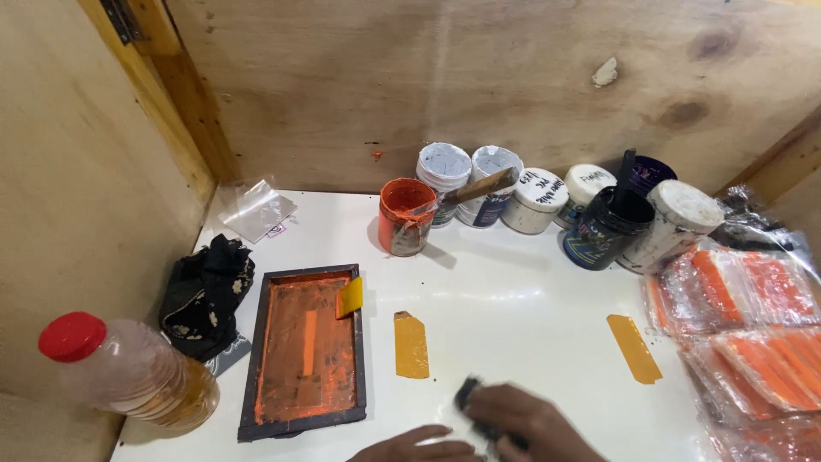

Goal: The person uses a yellow squeegee to spread orange ink evenly across a rectangular screen printing frame. They then press the frame onto a clear plastic sheet to transfer the ink, lift the frame, and place the printed sheet aside. The person repeats this process, occasionally wiping the workspace with a cloth and handling a stack of plastic sheets.

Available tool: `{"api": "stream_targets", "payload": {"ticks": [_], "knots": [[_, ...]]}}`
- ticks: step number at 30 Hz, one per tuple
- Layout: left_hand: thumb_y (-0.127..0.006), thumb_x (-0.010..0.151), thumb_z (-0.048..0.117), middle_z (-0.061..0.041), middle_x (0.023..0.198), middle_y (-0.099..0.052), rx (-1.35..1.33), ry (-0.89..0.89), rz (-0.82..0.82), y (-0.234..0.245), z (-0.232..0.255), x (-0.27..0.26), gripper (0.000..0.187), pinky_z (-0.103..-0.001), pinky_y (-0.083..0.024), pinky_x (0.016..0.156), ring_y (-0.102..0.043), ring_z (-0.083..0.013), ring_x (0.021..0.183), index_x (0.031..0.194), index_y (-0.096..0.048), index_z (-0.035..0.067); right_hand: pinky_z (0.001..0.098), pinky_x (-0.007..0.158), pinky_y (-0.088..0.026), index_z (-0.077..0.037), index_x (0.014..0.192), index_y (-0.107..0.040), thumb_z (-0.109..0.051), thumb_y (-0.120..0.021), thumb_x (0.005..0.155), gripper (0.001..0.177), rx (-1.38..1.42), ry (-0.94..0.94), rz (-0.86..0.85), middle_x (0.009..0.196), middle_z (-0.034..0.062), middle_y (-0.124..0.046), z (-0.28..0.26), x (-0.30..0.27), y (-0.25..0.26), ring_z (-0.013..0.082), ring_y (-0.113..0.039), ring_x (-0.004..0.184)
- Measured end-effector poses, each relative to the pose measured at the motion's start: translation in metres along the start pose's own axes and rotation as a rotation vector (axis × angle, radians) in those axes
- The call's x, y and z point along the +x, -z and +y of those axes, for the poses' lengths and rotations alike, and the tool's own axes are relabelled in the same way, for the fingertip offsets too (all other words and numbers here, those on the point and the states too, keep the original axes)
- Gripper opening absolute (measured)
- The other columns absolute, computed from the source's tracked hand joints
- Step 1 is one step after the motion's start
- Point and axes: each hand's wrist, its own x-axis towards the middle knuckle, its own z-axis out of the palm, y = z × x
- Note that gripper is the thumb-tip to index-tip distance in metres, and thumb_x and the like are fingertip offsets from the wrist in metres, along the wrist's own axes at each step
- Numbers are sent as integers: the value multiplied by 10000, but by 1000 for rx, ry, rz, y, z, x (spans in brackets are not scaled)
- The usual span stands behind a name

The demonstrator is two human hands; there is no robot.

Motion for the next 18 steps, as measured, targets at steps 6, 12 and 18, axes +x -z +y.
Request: {"api": "stream_targets", "payload": {"ticks": [6, 12, 18], "knots": [[-375, 1148, 139, -85, 1658, -374, 645, -206, 24, 9, 27, 3, 451, -483, -269, 1247, -386, -266, 1473, 1590, -376, 52, 405, 1114, -443, -146, 1363, -646, -105, -569, 818, 552, -316, -465, 191, 1403, 90, -640, 101, 2, 46, 261, -603, 1293], [-367, 1159, 123, -92, 1688, -343, 715, -237, 36, 13, 34, 5, 465, -463, -263, 1252, -368, -250, 1502, 1619, -348, 56, 452, 1148, -385, -33, 1415, -568, -304, -602, 957, 533, -470, -407, 350, 1466, 222, -539, 194, 69, 55, 375, -508, 1344], [-343, 1168, 89, -84, 1707, -319, 763, -274, 48, 14, 38, 4, 465, -464, -261, 1273, -357, -237, 1531, 1631, -335, 49, 516, 1165, -395, 5, 1277, -645, -152, -596, 911, 401, -243, -75, 331, 1420, 236, -585, 105, 106, -11, 412, -514, 1363]]}}
